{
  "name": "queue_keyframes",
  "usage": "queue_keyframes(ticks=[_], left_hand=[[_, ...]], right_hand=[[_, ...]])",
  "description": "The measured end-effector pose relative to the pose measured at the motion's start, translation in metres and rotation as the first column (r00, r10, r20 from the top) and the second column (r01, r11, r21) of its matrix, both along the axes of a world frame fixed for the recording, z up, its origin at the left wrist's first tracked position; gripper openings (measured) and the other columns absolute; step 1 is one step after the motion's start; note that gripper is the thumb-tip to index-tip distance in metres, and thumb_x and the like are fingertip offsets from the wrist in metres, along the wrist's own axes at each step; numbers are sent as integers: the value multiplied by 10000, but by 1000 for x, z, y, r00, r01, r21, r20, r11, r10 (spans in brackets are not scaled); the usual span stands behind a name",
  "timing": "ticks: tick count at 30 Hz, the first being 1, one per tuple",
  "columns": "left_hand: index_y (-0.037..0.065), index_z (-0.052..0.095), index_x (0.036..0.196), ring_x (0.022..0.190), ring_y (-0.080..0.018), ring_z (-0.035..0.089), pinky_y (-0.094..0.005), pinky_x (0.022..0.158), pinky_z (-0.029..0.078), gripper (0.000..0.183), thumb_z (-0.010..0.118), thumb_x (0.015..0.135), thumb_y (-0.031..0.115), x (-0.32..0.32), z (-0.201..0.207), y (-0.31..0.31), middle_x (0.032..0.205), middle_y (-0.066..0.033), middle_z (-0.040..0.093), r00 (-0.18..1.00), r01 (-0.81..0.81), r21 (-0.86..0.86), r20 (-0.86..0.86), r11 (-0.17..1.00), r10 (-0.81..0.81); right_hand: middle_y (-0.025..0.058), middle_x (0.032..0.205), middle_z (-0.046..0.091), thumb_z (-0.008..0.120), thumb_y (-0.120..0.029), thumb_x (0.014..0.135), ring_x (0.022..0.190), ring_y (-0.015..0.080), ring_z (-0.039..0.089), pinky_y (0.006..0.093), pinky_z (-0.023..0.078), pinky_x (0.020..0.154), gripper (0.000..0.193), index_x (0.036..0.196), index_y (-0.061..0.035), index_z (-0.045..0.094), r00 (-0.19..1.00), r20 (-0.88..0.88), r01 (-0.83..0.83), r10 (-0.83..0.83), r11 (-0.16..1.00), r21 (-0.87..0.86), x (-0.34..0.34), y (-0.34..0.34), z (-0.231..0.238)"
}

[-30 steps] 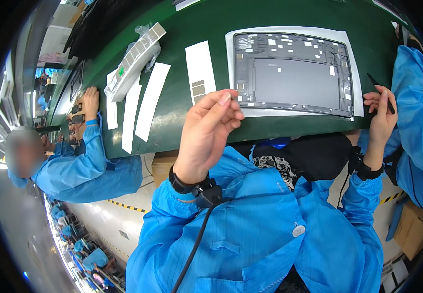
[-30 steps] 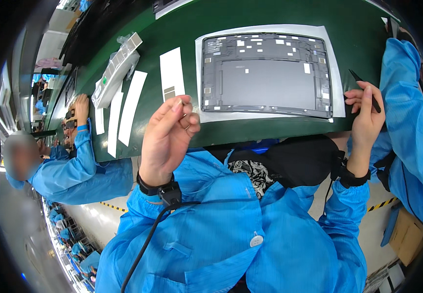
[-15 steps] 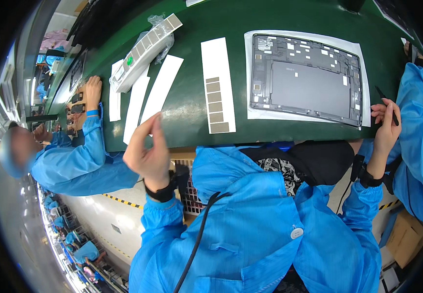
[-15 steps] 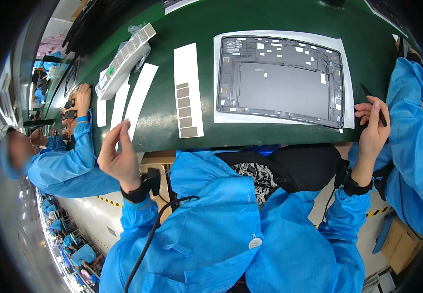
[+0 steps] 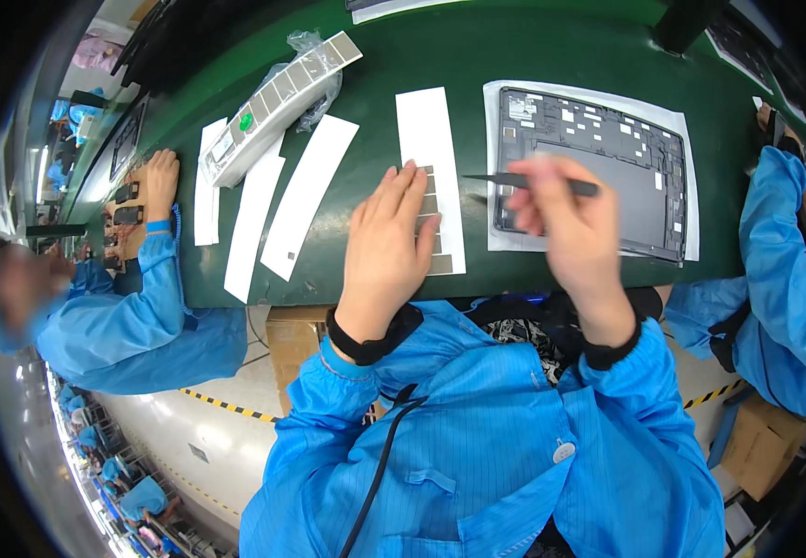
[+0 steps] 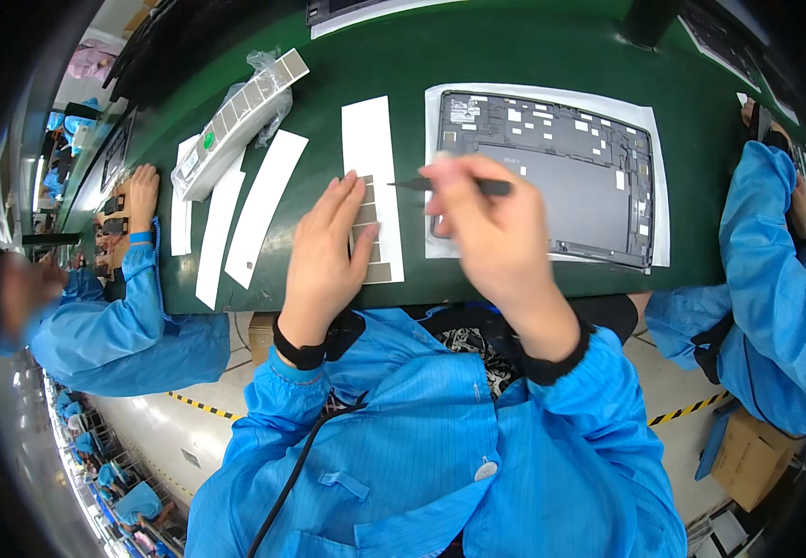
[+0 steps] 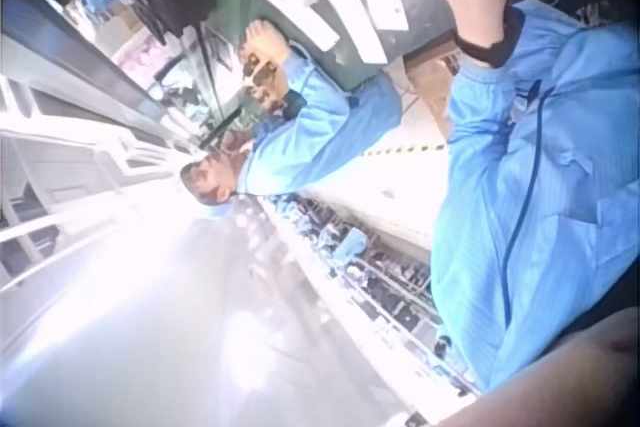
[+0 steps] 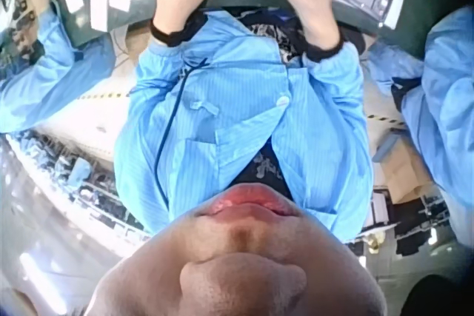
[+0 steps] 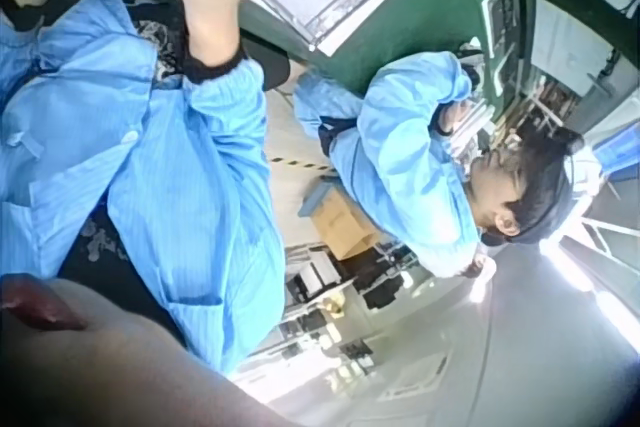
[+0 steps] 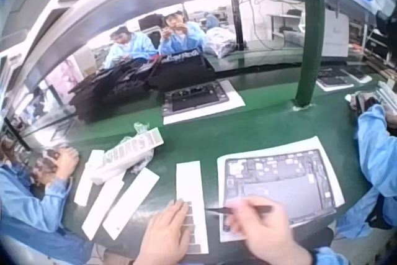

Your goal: Assembling electronic device shells and applying internal components or labels.

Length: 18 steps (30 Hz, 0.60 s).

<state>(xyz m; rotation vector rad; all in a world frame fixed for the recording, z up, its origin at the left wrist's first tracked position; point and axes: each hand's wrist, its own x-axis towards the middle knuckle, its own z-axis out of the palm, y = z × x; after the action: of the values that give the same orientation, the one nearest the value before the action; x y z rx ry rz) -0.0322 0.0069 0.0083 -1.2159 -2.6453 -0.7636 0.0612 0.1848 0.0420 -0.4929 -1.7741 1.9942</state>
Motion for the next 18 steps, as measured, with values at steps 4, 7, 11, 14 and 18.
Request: queue_keyframes(ticks=[4,7,11,14,18], left_hand=[[10,554,1330,1280,-365,500,-435,1045,400,505,667,843,77,1,-13,-4,1375,-173,537,1000,19,25,19,1000,-19],[33,577,1320,1295,-393,480,-463,1052,388,465,649,866,102,2,-16,-7,1402,-177,515,998,26,50,47,998,-29],[145,639,1285,1312,-412,460,-518,1069,360,389,626,896,128,1,-14,-6,1422,-196,487,997,42,-9,62,999,-41],[177,641,1287,1325,-410,448,-523,1077,352,384,622,905,140,2,-16,-7,1436,-195,473,998,50,-46,49,998,-48],[195,646,1283,1332,-413,440,-526,1081,348,381,625,905,148,1,-17,-8,1445,-198,461,998,59,-80,28,995,-57]], right_hand=[[24,678,638,642,-160,938,602,44,571,211,437,535,178,942,16,674,989,138,-56,54,998,17,-33,-8,-19],[28,673,638,629,-155,937,601,50,575,215,437,537,177,934,17,672,986,161,-49,35,995,82,-39,-10,-26],[37,677,646,614,-166,943,603,52,576,213,433,546,199,938,26,667,979,202,-14,-2,997,76,-42,-2,-30],[40,694,654,604,-180,956,597,49,562,209,424,542,213,943,22,670,982,186,-50,29,993,110,-43,-5,-32],[36,702,654,593,-177,963,595,48,547,209,413,540,213,944,22,669,978,185,-101,91,994,46,-45,-6,-31]])
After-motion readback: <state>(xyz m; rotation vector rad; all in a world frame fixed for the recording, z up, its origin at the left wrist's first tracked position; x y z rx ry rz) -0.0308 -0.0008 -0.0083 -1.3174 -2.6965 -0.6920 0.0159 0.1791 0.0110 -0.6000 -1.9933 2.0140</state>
